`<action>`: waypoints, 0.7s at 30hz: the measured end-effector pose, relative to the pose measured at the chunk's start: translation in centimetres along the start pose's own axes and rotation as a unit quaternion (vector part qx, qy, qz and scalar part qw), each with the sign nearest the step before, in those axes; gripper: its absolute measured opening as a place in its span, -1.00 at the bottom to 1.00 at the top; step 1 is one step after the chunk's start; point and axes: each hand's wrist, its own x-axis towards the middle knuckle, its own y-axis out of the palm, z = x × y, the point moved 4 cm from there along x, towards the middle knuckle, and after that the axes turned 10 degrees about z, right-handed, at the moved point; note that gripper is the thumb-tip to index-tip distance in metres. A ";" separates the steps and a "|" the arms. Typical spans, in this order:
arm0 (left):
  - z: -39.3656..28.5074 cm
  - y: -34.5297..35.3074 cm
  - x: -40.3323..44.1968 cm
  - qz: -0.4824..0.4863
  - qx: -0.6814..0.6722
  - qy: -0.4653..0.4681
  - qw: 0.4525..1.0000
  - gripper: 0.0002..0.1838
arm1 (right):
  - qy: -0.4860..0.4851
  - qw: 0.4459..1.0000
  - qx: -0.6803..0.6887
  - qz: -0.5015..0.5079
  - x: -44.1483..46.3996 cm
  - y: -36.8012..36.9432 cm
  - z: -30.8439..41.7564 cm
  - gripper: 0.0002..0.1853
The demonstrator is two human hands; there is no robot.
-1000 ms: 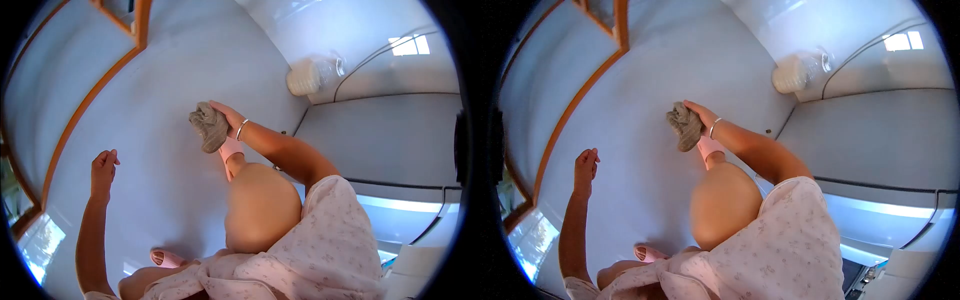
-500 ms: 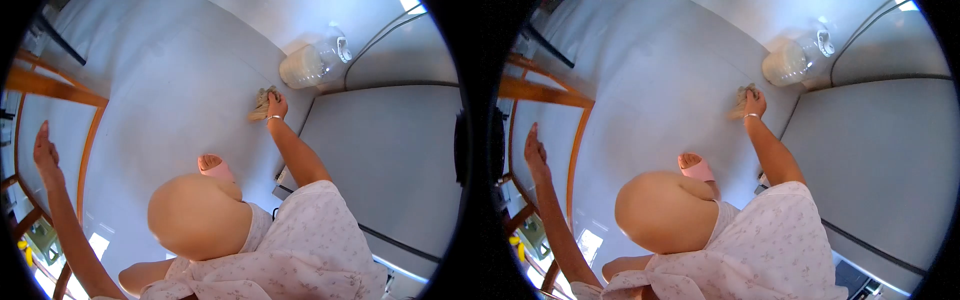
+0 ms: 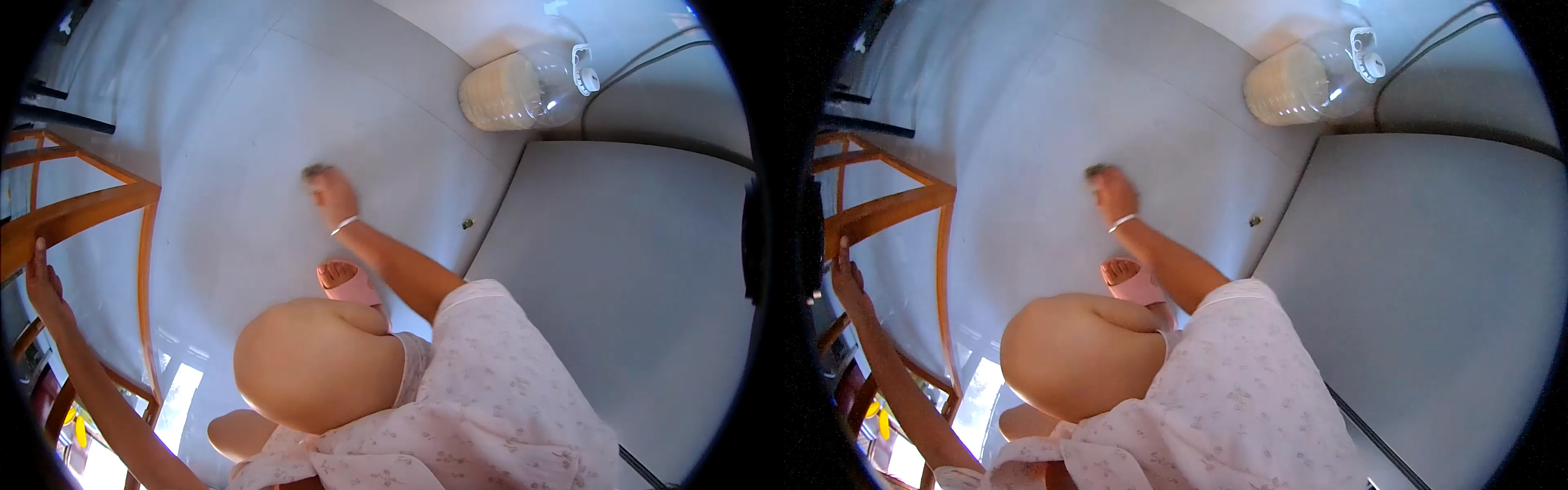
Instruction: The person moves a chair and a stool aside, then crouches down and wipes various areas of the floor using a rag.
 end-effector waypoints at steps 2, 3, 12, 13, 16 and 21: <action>0.9 -0.4 0.9 0.014 0.006 -0.003 1.000 -0.60 | -0.068 0.989 0.112 0.073 -1.0 1.9 5.7 -0.82; 0.7 -0.6 1.2 0.014 0.009 -0.001 1.000 -0.60 | -0.082 0.969 0.173 0.158 -0.8 1.5 7.8 -0.75; -0.7 -1.4 2.0 -0.004 0.300 -0.102 0.949 -0.16 | 0.051 0.965 0.246 -0.077 -1.8 -15.0 -2.7 -0.68; -1.8 -1.0 1.0 0.002 0.301 -0.102 0.948 -0.16 | 0.081 0.974 0.175 -0.117 -1.5 -16.2 -6.3 -0.68; -4.7 1.1 -1.5 -0.001 0.234 -0.054 0.971 -0.28 | 0.164 0.974 -0.039 -0.151 -0.4 -21.3 -11.8 -0.65; -5.1 0.9 -1.4 -0.013 0.210 0.014 0.977 -0.33 | 0.231 0.965 -0.094 -0.075 1.6 -19.9 -14.6 -0.73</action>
